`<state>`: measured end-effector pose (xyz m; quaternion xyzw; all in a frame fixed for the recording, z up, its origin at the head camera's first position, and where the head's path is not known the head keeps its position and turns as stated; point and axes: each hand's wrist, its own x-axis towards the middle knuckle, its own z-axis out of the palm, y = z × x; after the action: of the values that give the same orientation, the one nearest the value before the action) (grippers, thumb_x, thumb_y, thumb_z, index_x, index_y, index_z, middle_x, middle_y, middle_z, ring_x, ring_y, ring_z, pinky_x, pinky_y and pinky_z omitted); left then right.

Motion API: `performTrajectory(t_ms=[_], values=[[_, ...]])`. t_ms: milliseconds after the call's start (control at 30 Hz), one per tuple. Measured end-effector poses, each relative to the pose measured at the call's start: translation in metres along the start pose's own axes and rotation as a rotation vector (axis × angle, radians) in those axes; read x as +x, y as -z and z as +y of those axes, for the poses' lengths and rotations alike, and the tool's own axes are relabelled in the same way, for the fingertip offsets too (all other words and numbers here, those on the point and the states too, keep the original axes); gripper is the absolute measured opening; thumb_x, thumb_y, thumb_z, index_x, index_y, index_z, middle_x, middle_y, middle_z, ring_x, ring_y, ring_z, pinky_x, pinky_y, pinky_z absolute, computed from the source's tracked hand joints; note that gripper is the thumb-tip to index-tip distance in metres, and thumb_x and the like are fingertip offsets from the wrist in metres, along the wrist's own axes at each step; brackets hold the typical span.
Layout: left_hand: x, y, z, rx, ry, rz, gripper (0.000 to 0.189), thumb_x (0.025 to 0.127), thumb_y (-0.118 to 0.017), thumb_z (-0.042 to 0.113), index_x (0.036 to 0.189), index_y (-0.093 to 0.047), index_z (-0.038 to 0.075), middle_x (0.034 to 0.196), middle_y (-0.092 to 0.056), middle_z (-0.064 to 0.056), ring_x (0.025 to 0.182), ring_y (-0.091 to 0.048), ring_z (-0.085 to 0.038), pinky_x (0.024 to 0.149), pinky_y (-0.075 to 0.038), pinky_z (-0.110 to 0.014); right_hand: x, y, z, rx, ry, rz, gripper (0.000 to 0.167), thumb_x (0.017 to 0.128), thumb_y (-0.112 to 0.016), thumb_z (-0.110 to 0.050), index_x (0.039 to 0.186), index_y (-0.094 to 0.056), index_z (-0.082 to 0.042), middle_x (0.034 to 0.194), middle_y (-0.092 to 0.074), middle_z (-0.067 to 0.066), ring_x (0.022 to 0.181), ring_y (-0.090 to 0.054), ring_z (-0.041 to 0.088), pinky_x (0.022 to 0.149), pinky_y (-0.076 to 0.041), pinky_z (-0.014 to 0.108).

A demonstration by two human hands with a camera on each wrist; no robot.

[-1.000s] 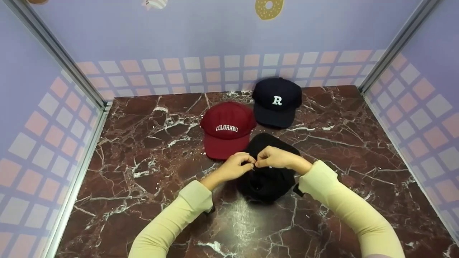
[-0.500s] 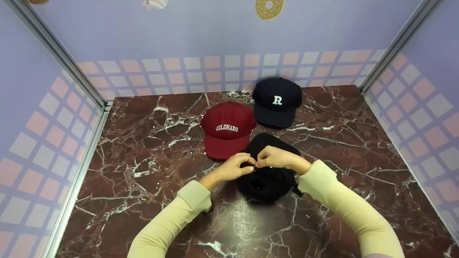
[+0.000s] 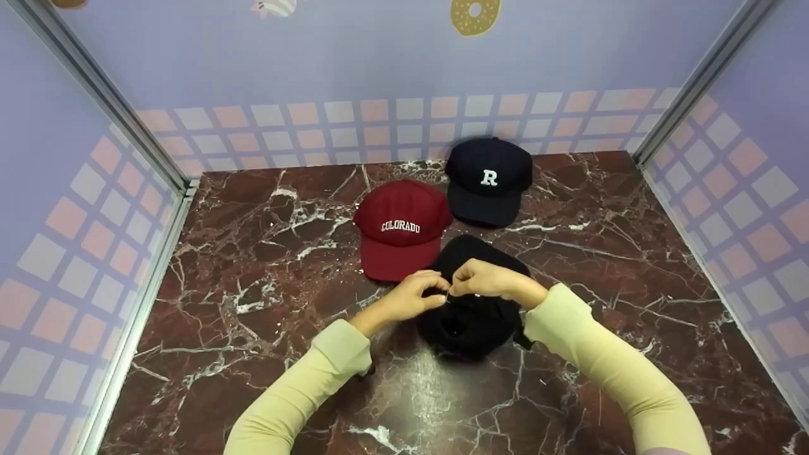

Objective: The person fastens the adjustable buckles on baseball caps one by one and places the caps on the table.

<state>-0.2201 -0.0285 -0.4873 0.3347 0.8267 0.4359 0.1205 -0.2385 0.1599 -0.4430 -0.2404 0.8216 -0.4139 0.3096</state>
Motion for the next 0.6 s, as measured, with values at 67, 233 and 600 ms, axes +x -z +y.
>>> performTrajectory(t_ms=[67,233,600], values=[[0.0,-0.0001,0.0004,0.012,-0.005,-0.004,0.02,0.082,-0.058,0.01,0.098,-0.06,-0.002,0.11,-0.059,-0.015,0.119,-0.041,-0.034,0.102,-0.027,-0.042,0.0,-0.0005,-0.0002,0.005,-0.001,-0.006,0.031,0.078,-0.056,-0.005,0.053,-0.039,-0.014,0.05,-0.031,-0.01,0.044,-0.023,0.002,0.045,-0.02,0.017],[0.0007,0.0008,0.0027,0.063,-0.045,-0.013,0.02,0.081,-0.06,0.013,0.095,-0.06,0.0,0.107,-0.06,-0.015,0.118,-0.042,-0.034,0.102,-0.028,-0.041,0.0007,-0.0031,-0.0009,0.011,0.003,-0.019,0.032,0.078,-0.056,-0.005,0.053,-0.039,-0.014,0.049,-0.029,-0.009,0.044,-0.022,0.002,0.044,-0.019,0.017],[-0.0031,0.0,0.0057,0.201,-0.034,0.022,0.033,0.073,-0.067,0.019,0.101,-0.061,0.002,0.111,-0.06,-0.012,0.118,-0.042,-0.029,0.099,-0.028,-0.044,0.0011,-0.0012,0.0039,0.012,0.014,0.041,0.027,0.083,-0.058,-0.016,0.059,-0.048,-0.009,0.049,-0.031,-0.01,0.043,-0.023,0.002,0.043,-0.019,0.018]])
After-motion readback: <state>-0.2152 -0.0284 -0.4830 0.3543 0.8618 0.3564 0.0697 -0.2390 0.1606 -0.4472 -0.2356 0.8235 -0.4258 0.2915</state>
